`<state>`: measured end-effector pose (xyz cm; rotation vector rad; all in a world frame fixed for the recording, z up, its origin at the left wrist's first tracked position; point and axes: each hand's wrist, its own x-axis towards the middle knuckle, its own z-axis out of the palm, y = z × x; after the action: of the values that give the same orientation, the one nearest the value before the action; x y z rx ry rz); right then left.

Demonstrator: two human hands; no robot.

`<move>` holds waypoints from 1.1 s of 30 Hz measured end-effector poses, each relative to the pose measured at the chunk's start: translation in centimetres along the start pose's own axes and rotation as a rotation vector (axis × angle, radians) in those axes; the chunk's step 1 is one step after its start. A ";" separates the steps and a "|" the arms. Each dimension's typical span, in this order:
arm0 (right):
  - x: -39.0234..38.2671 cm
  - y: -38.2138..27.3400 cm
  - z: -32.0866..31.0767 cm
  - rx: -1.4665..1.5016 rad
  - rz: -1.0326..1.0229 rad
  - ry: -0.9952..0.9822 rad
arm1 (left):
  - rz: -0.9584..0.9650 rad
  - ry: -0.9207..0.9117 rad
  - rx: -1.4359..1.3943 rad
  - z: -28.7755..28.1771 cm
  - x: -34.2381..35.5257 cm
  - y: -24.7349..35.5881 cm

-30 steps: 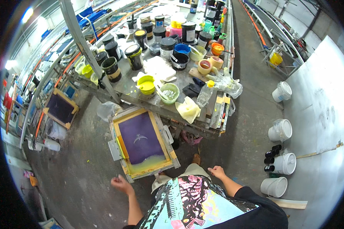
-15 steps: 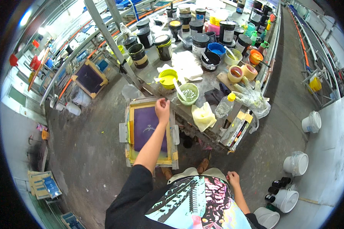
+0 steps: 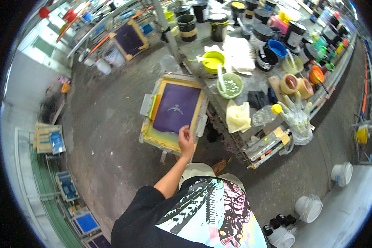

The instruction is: The person pours yellow ink onto a screen printing frame and uses a squeegee to spread the ink across the mesh. They then wipe the screen with a cloth and repeat the process while another person works nearby.

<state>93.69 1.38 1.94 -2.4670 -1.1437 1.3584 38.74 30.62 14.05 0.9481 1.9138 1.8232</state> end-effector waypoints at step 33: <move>-11.7 -42.1 45.6 -0.429 -0.296 -0.917 | -1.074 0.484 -0.084 -69.1 -15.4 -13.8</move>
<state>31.45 12.21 0.36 -1.7043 -2.0378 2.4182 1.82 -30.81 6.19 -0.5680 1.9417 1.4451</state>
